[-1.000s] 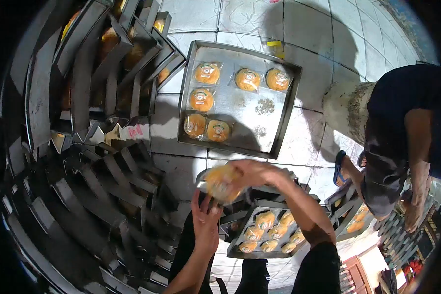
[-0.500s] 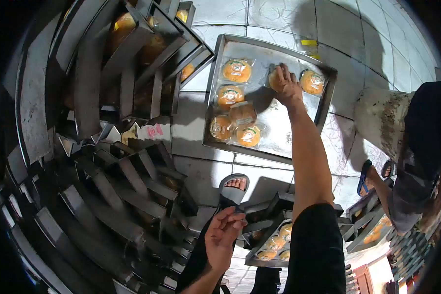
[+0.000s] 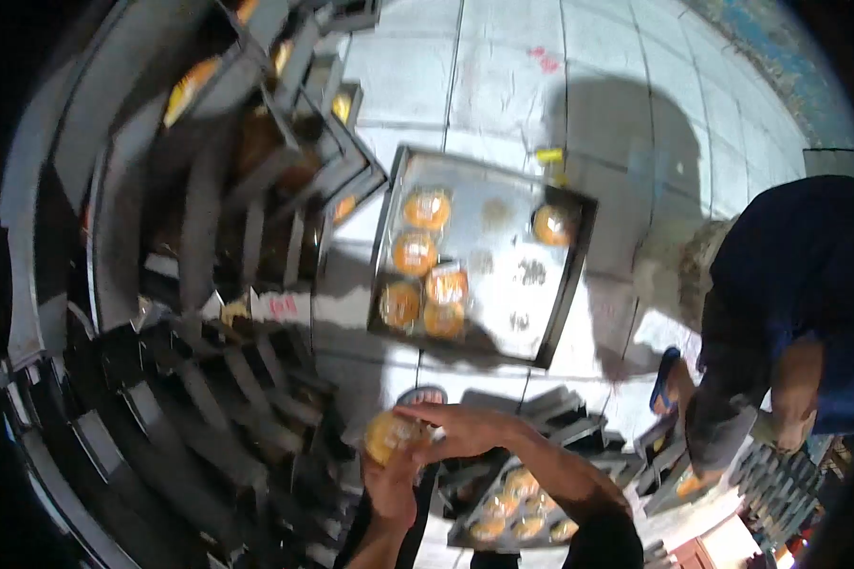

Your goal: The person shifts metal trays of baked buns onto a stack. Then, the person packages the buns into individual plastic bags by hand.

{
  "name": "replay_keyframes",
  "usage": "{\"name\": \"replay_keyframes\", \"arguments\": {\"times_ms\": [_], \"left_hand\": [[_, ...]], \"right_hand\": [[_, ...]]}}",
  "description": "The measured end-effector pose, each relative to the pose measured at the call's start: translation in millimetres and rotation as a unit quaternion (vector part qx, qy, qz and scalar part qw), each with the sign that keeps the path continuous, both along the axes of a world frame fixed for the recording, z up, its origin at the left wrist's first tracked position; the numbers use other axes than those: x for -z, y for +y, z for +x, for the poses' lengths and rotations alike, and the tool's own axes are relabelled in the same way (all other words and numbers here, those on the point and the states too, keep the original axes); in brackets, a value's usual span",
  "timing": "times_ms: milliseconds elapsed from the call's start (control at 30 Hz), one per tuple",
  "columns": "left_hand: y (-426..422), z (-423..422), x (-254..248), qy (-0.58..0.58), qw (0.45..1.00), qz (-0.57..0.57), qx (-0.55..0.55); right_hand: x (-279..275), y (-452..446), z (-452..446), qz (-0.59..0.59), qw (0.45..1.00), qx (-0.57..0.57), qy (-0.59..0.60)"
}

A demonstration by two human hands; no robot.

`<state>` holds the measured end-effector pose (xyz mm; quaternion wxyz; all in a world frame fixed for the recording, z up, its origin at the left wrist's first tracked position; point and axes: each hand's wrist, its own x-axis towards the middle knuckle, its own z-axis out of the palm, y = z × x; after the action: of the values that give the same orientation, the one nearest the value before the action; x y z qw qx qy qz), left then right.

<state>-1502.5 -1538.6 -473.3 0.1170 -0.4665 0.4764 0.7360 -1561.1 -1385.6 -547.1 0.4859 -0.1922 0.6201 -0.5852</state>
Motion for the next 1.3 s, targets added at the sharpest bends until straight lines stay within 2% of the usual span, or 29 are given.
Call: {"name": "replay_keyframes", "arguments": {"times_ms": [33,100,133,167,200,233,267,333,400,433,467,533,567,600,667,733,767,800,833,933,967,1067,1100,1133,1167,1200,1233,1267,1300], "left_hand": [[-2.4,-8.5,-7.0,0.018,1.000,0.024,0.002],[-7.0,-3.4,-10.3,0.026,0.999,0.012,0.022],[-5.5,-1.5,-8.4,0.033,0.999,0.017,0.027],[-5.0,4.2,-8.4,0.034,0.999,0.022,0.033],[-4.0,8.9,-7.5,0.034,0.998,0.023,0.039],[-2.9,13.2,-5.4,0.048,0.998,0.024,0.027],[-3.0,16.3,-5.7,0.040,0.998,0.029,0.035],[-5.1,17.2,-12.4,0.019,0.998,0.036,0.050],[-8.3,21.5,-16.7,0.002,0.996,0.028,0.090],[-9.4,26.0,-14.7,-0.007,0.994,0.033,0.100],[-9.0,30.9,-14.2,-0.016,0.993,0.041,0.110],[-9.0,39.4,-12.0,-0.038,0.992,0.034,0.117],[-8.7,41.0,-13.8,-0.041,0.992,0.033,0.119],[-5.6,37.7,-19.7,-0.036,0.992,0.030,0.119],[-4.6,43.7,-31.3,0.001,0.993,-0.014,0.113],[-8.8,75.1,-4.4,0.012,0.993,-0.025,0.111],[-10.1,91.6,5.5,0.010,0.996,-0.008,0.087],[-9.3,111.2,7.3,-0.007,0.993,0.004,0.115],[-9.0,125.1,10.4,-0.022,0.990,0.011,0.140],[28.0,98.4,-74.6,0.052,0.987,0.110,0.106],[39.2,88.4,-114.4,0.068,0.982,0.105,0.139],[44.4,101.9,-149.8,0.084,0.988,0.096,0.090],[37.1,111.0,-109.2,0.160,0.934,-0.130,0.290],[29.7,120.2,-71.0,0.197,0.800,-0.391,0.410],[16.4,106.9,-172.6,0.236,0.918,-0.156,0.280],[2.6,89.0,-288.7,0.245,0.961,0.078,0.105],[-15.7,78.9,-250.4,0.381,0.882,0.248,0.121],[-33.6,67.3,-225.2,0.460,0.760,0.432,0.157],[-40.0,69.4,-201.5,0.527,0.695,0.474,0.123]], "right_hand": [[28.0,8.1,-12.8,-0.004,0.998,0.063,0.030],[85.0,9.5,-35.3,0.151,0.966,0.205,0.034],[100.9,11.5,-48.3,0.217,0.934,0.190,0.209],[116.4,13.4,-61.7,0.303,0.858,0.186,0.371],[160.7,12.2,-63.4,0.335,0.854,0.156,0.366],[168.6,1.5,-71.3,0.381,0.859,0.111,0.324],[262.4,-3.8,-55.3,0.474,0.735,0.064,0.480],[203.3,-14.8,-83.0,0.420,0.841,0.159,0.302],[228.8,-17.9,-93.1,0.334,0.819,0.308,0.350],[231.1,-15.1,-90.9,0.336,0.791,0.335,0.387],[226.3,-14.3,-85.9,0.286,0.838,0.395,0.244],[205.8,-1.4,-86.0,0.173,0.858,0.482,-0.046],[159.0,7.1,-85.3,0.215,0.851,0.478,-0.043],[164.8,19.4,-61.2,0.097,0.833,0.526,-0.142],[53.1,39.0,-33.0,0.023,0.795,0.543,-0.270],[17.3,65.4,24.6,-0.063,0.787,0.558,-0.254],[-39.3,73.0,42.0,-0.114,0.793,0.543,-0.253],[-91.4,76.6,57.5,-0.104,0.784,0.548,-0.271],[-103.5,85.2,82.9,-0.068,0.805,0.533,-0.253],[-198.0,89.5,113.8,0.143,0.878,0.397,-0.225],[-213.7,85.8,125.3,0.082,0.861,0.436,-0.248],[-270.6,85.8,129.4,-0.031,0.787,0.538,-0.301],[-286.6,86.6,125.3,-0.020,0.815,0.529,-0.238],[-285.9,87.1,120.5,-0.106,0.799,0.501,-0.315],[-329.9,79.3,108.7,-0.098,0.827,0.480,-0.275],[-371.4,73.4,98.8,-0.087,0.851,0.460,-0.238],[-364.2,76.9,89.2,-0.091,0.873,0.409,-0.250],[-423.9,59.3,74.4,-0.045,0.912,0.339,-0.226],[-483.1,43.7,56.1,0.004,0.942,0.267,-0.204]]}}
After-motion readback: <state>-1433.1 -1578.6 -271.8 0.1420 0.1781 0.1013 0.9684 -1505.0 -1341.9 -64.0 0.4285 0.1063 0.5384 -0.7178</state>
